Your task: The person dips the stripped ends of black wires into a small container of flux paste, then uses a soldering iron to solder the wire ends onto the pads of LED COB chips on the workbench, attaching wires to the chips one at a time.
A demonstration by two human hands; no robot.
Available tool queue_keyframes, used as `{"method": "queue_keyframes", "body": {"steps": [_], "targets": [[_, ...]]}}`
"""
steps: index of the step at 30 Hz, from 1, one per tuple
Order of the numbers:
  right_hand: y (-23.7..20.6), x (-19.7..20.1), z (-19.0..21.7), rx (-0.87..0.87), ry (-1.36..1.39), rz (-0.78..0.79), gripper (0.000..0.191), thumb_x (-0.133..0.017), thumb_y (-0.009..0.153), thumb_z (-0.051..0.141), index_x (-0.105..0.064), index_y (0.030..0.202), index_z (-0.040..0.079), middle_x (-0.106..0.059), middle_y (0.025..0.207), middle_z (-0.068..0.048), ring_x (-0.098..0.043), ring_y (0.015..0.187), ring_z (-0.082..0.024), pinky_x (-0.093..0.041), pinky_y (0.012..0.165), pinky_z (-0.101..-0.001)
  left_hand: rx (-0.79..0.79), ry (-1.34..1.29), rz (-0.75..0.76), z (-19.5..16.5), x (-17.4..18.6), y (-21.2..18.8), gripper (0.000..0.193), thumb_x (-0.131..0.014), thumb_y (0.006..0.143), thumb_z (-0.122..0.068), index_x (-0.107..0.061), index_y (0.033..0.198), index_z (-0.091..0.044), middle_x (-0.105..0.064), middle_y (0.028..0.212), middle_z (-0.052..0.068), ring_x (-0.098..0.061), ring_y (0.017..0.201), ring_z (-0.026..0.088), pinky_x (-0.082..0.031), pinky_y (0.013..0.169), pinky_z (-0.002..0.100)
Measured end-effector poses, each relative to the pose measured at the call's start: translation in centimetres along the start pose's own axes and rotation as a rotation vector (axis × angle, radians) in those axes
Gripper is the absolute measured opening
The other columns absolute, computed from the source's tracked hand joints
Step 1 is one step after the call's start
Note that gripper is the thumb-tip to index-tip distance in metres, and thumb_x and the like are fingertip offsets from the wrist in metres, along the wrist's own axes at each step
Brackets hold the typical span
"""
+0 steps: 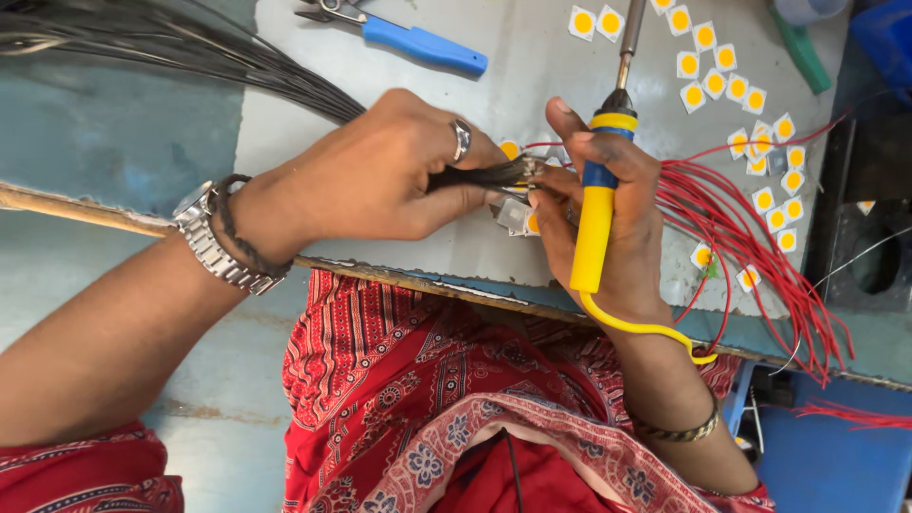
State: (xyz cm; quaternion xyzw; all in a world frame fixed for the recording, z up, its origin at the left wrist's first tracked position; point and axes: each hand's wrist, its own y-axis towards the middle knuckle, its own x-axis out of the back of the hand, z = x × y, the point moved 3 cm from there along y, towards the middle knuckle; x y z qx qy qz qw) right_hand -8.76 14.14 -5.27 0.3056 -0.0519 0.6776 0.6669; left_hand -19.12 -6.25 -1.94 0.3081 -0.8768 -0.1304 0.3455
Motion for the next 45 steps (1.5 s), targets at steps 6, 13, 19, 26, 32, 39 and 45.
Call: {"method": "queue_keyframes", "body": {"steps": [6, 13, 19, 26, 32, 39, 45], "targets": [[-0.2, -0.2, 0.1, 0.012, 0.04, -0.006, 0.055, -0.061, 0.107, -0.02, -0.03, 0.14, 0.011, -0.044, 0.159, -0.019, -0.059, 0.142, -0.023, -0.06, 0.104, -0.0296, 0.132, 0.137, 0.102, 0.7, -1.2, 0.2, 0.024, -0.075, 0.078, -0.014, -0.071, 0.096, 0.002, -0.066, 0.075, 0.02, -0.066, 0.07, 0.04, -0.052, 0.064, 0.047], [-0.4, -0.2, 0.1, 0.027, 0.088, 0.007, 0.054, -0.058, 0.108, -0.021, -0.031, 0.142, 0.011, -0.043, 0.16, -0.017, -0.06, 0.141, -0.021, -0.059, 0.105, -0.0299, 0.025, 0.131, 0.078, 0.6, -1.4, -0.3, 0.027, -0.077, 0.08, -0.012, -0.069, 0.101, 0.003, -0.069, 0.092, 0.017, -0.068, 0.08, 0.037, -0.055, 0.07, 0.044], [-0.5, 0.0, 0.3, 0.051, 0.042, 0.021, 0.052, -0.057, 0.109, -0.02, -0.031, 0.142, 0.01, -0.042, 0.16, -0.017, -0.062, 0.14, -0.024, -0.059, 0.105, -0.0296, -0.009, 0.238, 0.114, 0.3, -1.5, -0.3, 0.027, -0.081, 0.08, -0.014, -0.068, 0.101, -0.002, -0.069, 0.09, 0.012, -0.068, 0.08, 0.037, -0.054, 0.068, 0.046], [-0.6, 0.3, 0.6, 0.061, 0.081, -0.023, 0.048, -0.054, 0.112, -0.018, -0.029, 0.142, 0.01, -0.042, 0.16, -0.016, -0.06, 0.142, -0.023, -0.057, 0.108, -0.0321, -0.042, 0.342, 0.144, -0.2, -1.6, -0.3, 0.03, -0.077, 0.077, -0.011, -0.066, 0.102, -0.003, -0.07, 0.098, 0.01, -0.068, 0.08, 0.035, -0.053, 0.065, 0.045], [-0.4, 1.0, 1.4, 0.057, 0.004, -0.008, 0.046, -0.057, 0.11, -0.017, -0.031, 0.14, 0.006, -0.043, 0.157, -0.02, -0.057, 0.142, -0.028, -0.059, 0.103, -0.0341, -0.046, 0.392, 0.172, 0.1, -1.8, 0.0, 0.027, -0.076, 0.08, -0.012, -0.066, 0.102, -0.002, -0.07, 0.101, 0.009, -0.068, 0.078, 0.034, -0.052, 0.064, 0.046], [-0.7, 1.3, 1.2, 0.062, 0.07, 0.026, 0.04, -0.057, 0.114, -0.014, -0.033, 0.14, 0.005, -0.048, 0.154, -0.02, -0.06, 0.138, -0.029, -0.061, 0.102, -0.0356, -0.032, 0.385, 0.212, 0.5, -1.9, 0.2, 0.032, -0.078, 0.082, -0.016, -0.069, 0.11, -0.003, -0.07, 0.095, 0.011, -0.068, 0.076, 0.035, -0.052, 0.063, 0.046], [-4.0, 4.6, -0.1, 0.041, 0.071, -0.21, 0.025, -0.054, 0.118, -0.002, -0.043, 0.139, 0.005, -0.062, 0.14, -0.02, -0.064, 0.12, -0.028, -0.06, 0.096, -0.0382, -0.064, 0.333, 0.184, 0.7, -1.8, 0.3, 0.039, -0.076, 0.082, -0.016, -0.07, 0.118, -0.002, -0.071, 0.097, 0.014, -0.069, 0.081, 0.036, -0.054, 0.069, 0.047]]}}
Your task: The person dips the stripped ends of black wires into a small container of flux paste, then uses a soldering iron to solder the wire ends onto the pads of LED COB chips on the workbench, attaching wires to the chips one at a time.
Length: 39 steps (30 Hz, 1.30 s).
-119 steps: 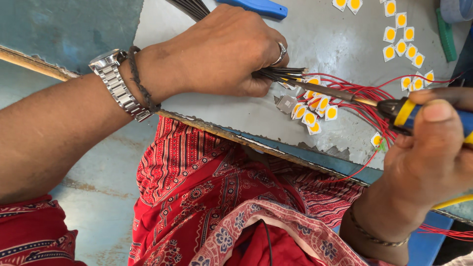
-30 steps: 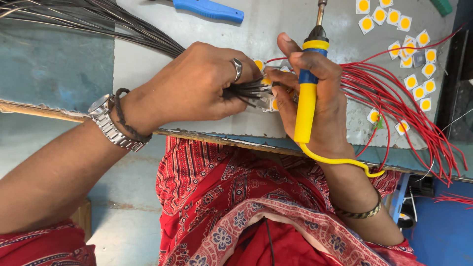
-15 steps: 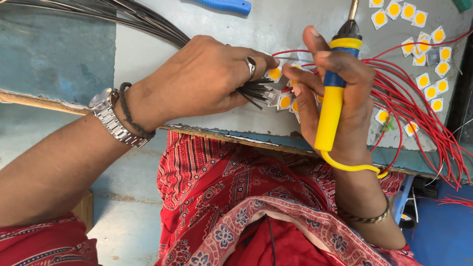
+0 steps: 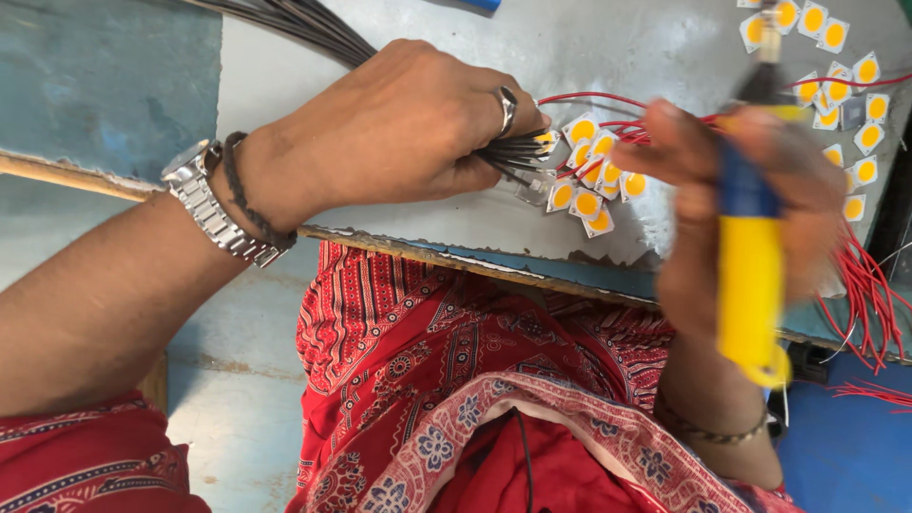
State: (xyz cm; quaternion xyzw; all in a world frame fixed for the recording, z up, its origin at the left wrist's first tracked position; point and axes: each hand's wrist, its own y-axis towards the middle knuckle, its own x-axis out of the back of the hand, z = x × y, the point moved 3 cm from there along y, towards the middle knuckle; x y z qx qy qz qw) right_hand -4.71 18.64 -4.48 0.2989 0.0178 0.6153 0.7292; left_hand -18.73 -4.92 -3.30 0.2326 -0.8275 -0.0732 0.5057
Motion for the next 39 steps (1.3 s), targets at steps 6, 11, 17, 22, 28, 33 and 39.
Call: {"method": "queue_keyframes", "body": {"steps": [6, 11, 17, 22, 28, 33, 39], "targets": [[-3.5, 7.9, -1.2, -0.174, 0.072, -0.43, 0.014, -0.056, 0.115, 0.002, -0.047, 0.125, 0.001, -0.064, 0.129, -0.02, -0.057, 0.099, -0.023, -0.051, 0.082, -0.0321, 0.028, -0.021, 0.016, 0.7, -0.3, 0.3, 0.031, -0.075, 0.082, -0.014, -0.076, 0.11, -0.002, -0.07, 0.088, 0.017, -0.067, 0.077, 0.038, -0.053, 0.069, 0.048], [-3.3, 8.8, -1.3, -0.199, 0.066, -0.443, 0.01, -0.058, 0.113, 0.005, -0.051, 0.114, -0.003, -0.065, 0.12, -0.02, -0.052, 0.081, -0.018, -0.045, 0.07, -0.027, -0.002, -0.048, -0.022, 1.0, -0.3, 0.4, 0.031, -0.075, 0.081, -0.015, -0.076, 0.108, 0.0, -0.069, 0.085, 0.018, -0.067, 0.075, 0.038, -0.052, 0.066, 0.049], [-0.3, 5.2, 1.3, -0.168, 0.003, -0.285, 0.019, -0.059, 0.111, 0.008, -0.055, 0.101, -0.008, -0.067, 0.11, -0.021, -0.045, 0.06, -0.013, -0.036, 0.055, -0.0209, -0.014, -0.027, -0.032, 1.2, -0.4, 0.5, 0.031, -0.076, 0.08, -0.014, -0.076, 0.108, 0.001, -0.069, 0.086, 0.017, -0.067, 0.074, 0.039, -0.052, 0.065, 0.05], [1.2, 3.9, 2.6, -0.166, -0.007, -0.256, 0.024, -0.063, 0.111, 0.008, -0.056, 0.097, -0.01, -0.068, 0.106, -0.021, -0.044, 0.052, -0.011, -0.033, 0.051, -0.0209, 0.014, 0.001, -0.017, 1.3, -0.6, 0.5, 0.027, -0.077, 0.081, -0.016, -0.076, 0.102, 0.002, -0.068, 0.081, 0.018, -0.066, 0.073, 0.04, -0.052, 0.064, 0.05], [1.6, 4.2, 2.7, -0.215, -0.043, -0.226, 0.026, -0.064, 0.112, 0.01, -0.056, 0.098, -0.01, -0.068, 0.106, -0.02, -0.043, 0.052, -0.01, -0.033, 0.049, -0.0197, -0.011, -0.023, -0.052, 1.2, -0.5, 0.5, 0.024, -0.076, 0.082, -0.014, -0.075, 0.099, 0.003, -0.068, 0.082, 0.018, -0.066, 0.072, 0.039, -0.051, 0.062, 0.05], [1.7, 3.9, 3.2, -0.222, -0.091, -0.188, 0.023, -0.061, 0.11, 0.008, -0.058, 0.098, -0.011, -0.069, 0.108, -0.018, -0.043, 0.055, -0.009, -0.034, 0.052, -0.0193, 0.01, -0.017, -0.038, 1.1, -0.5, 0.6, 0.023, -0.077, 0.081, -0.015, -0.074, 0.096, 0.003, -0.067, 0.078, 0.018, -0.066, 0.07, 0.04, -0.051, 0.062, 0.05], [2.7, 3.4, 4.4, -0.218, -0.22, -0.119, 0.027, -0.061, 0.113, 0.013, -0.061, 0.097, -0.009, -0.069, 0.104, -0.014, -0.04, 0.055, -0.006, -0.03, 0.053, -0.0184, 0.004, -0.027, -0.029, 1.0, -0.4, 0.7, 0.024, -0.077, 0.081, -0.014, -0.075, 0.098, 0.003, -0.067, 0.078, 0.019, -0.066, 0.07, 0.04, -0.051, 0.061, 0.049]]}}
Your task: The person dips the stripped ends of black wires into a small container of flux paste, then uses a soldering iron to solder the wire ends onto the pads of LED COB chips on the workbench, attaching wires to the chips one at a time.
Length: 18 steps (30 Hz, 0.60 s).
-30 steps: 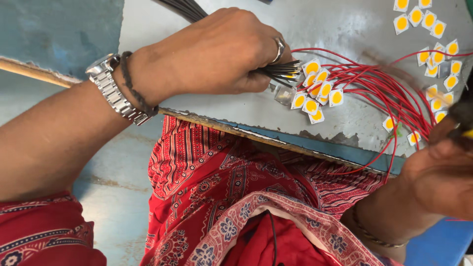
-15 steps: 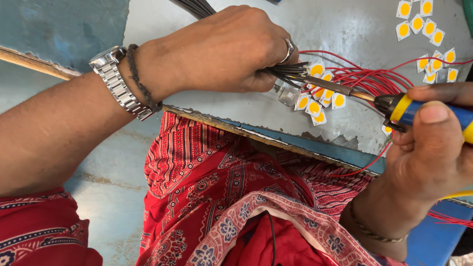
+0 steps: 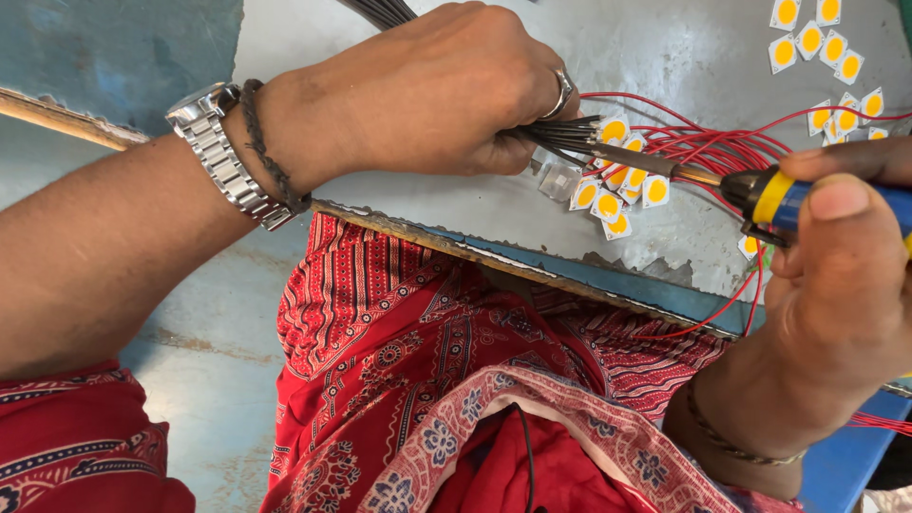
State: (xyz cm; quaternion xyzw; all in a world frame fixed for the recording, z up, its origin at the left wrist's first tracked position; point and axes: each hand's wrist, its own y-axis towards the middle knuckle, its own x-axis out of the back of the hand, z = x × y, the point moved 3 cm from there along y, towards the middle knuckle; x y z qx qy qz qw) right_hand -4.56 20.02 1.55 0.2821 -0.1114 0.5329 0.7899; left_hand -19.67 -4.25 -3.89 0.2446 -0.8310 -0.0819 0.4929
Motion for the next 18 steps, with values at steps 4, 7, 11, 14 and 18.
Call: {"method": "queue_keyframes", "body": {"steps": [4, 7, 11, 14, 18], "targets": [[0.3, -0.1, 0.7, -0.023, 0.037, 0.056, 0.025, -0.06, 0.114, 0.014, -0.062, 0.104, -0.009, -0.068, 0.1, -0.013, -0.04, 0.054, -0.006, -0.03, 0.054, -0.0194, 0.013, 0.02, 0.008, 0.0, 0.0, 0.1, 0.024, -0.078, 0.08, -0.014, -0.075, 0.095, 0.004, -0.067, 0.077, 0.02, -0.066, 0.07, 0.04, -0.052, 0.063, 0.049], [0.2, 0.0, 0.4, 0.001, 0.049, 0.077, 0.029, -0.062, 0.117, 0.018, -0.061, 0.106, -0.009, -0.067, 0.098, -0.012, -0.041, 0.053, -0.006, -0.031, 0.053, -0.0201, 0.006, 0.008, 0.002, 0.0, 0.1, 0.0, 0.026, -0.078, 0.08, -0.014, -0.075, 0.098, 0.004, -0.068, 0.078, 0.02, -0.067, 0.07, 0.04, -0.052, 0.063, 0.049], [-0.3, 0.9, -1.2, 0.021, 0.043, 0.058, 0.021, -0.057, 0.118, 0.011, -0.059, 0.109, -0.008, -0.067, 0.103, -0.011, -0.043, 0.059, -0.007, -0.033, 0.057, -0.0191, -0.01, 0.006, -0.007, 0.0, 0.1, 0.1, 0.027, -0.077, 0.078, -0.014, -0.076, 0.099, 0.003, -0.068, 0.079, 0.02, -0.067, 0.071, 0.041, -0.053, 0.065, 0.05], [-0.1, 2.0, -2.9, 0.057, -0.082, 0.011, 0.021, -0.044, 0.119, 0.004, -0.06, 0.113, -0.007, -0.064, 0.108, -0.008, -0.046, 0.068, -0.007, -0.034, 0.06, -0.0164, -0.005, 0.014, -0.018, 0.0, 0.1, 0.1, 0.028, -0.078, 0.077, -0.015, -0.076, 0.098, 0.003, -0.068, 0.079, 0.02, -0.067, 0.072, 0.041, -0.053, 0.065, 0.05], [0.4, 2.4, -4.4, 0.017, 0.09, -0.035, 0.012, -0.048, 0.117, -0.003, -0.059, 0.111, -0.005, -0.064, 0.109, -0.009, -0.042, 0.064, -0.006, -0.032, 0.057, -0.0156, 0.005, 0.019, -0.007, 0.1, 0.1, 0.2, 0.025, -0.077, 0.078, -0.014, -0.075, 0.096, 0.003, -0.068, 0.078, 0.02, -0.066, 0.072, 0.042, -0.053, 0.066, 0.051]]}}
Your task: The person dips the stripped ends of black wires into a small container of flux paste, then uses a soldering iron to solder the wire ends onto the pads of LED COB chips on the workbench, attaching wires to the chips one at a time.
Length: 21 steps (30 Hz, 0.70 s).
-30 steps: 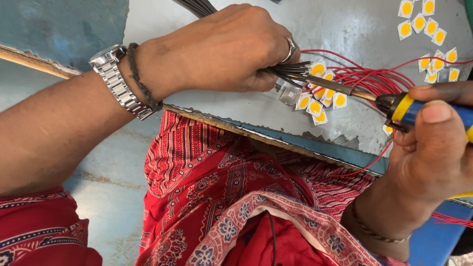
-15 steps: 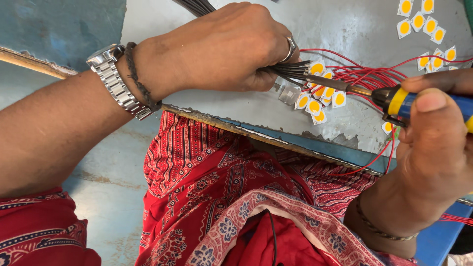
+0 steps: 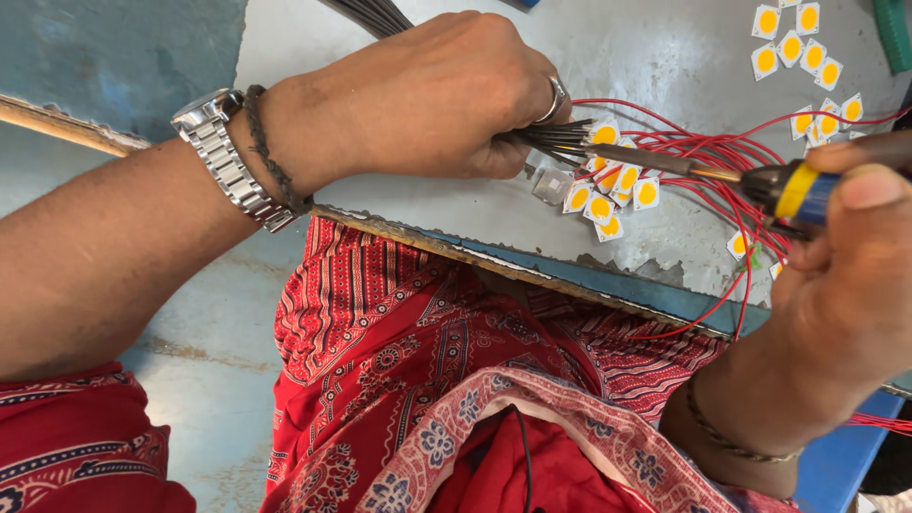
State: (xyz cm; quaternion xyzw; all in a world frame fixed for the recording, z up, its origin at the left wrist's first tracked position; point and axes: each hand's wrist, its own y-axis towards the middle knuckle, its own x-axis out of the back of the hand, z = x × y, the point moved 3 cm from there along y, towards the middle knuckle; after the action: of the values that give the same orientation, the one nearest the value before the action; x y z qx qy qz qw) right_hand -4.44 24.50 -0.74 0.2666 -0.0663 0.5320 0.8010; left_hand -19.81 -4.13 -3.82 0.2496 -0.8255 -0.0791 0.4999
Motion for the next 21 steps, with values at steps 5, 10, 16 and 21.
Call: {"method": "queue_keyframes", "body": {"steps": [5, 10, 16, 21], "targets": [[-0.2, -1.3, 0.9, 0.092, -0.056, 0.014, 0.011, -0.056, 0.114, -0.002, -0.064, 0.108, -0.008, -0.068, 0.113, -0.016, -0.043, 0.061, -0.008, -0.032, 0.055, -0.0179, 0.006, 0.002, -0.004, 0.0, 0.0, 0.0, 0.024, -0.077, 0.077, -0.013, -0.075, 0.096, 0.002, -0.067, 0.077, 0.02, -0.066, 0.072, 0.042, -0.053, 0.066, 0.051], [-0.2, -2.2, 2.4, 0.003, 0.047, 0.006, 0.015, -0.059, 0.114, 0.0, -0.066, 0.108, -0.011, -0.068, 0.109, -0.016, -0.044, 0.06, -0.01, -0.034, 0.057, -0.0194, 0.003, -0.004, 0.001, 0.0, 0.0, 0.1, 0.025, -0.077, 0.077, -0.013, -0.075, 0.097, 0.002, -0.067, 0.077, 0.021, -0.066, 0.072, 0.042, -0.053, 0.066, 0.051], [-0.3, -2.1, 3.0, -0.007, 0.006, 0.042, 0.015, -0.057, 0.113, 0.003, -0.063, 0.105, -0.009, -0.07, 0.107, -0.014, -0.043, 0.056, -0.006, -0.032, 0.055, -0.0183, 0.009, -0.002, 0.003, -0.1, 0.1, 0.1, 0.025, -0.078, 0.077, -0.014, -0.075, 0.096, 0.002, -0.068, 0.078, 0.02, -0.067, 0.074, 0.042, -0.053, 0.066, 0.051], [0.3, -0.5, 0.4, 0.104, -0.099, 0.063, 0.014, -0.051, 0.12, 0.003, -0.062, 0.112, -0.003, -0.066, 0.11, -0.012, -0.039, 0.059, -0.004, -0.032, 0.056, -0.0163, 0.001, -0.01, -0.007, -0.2, 0.2, 0.0, 0.026, -0.077, 0.077, -0.013, -0.076, 0.099, 0.001, -0.069, 0.081, 0.019, -0.067, 0.075, 0.041, -0.053, 0.068, 0.051]]}}
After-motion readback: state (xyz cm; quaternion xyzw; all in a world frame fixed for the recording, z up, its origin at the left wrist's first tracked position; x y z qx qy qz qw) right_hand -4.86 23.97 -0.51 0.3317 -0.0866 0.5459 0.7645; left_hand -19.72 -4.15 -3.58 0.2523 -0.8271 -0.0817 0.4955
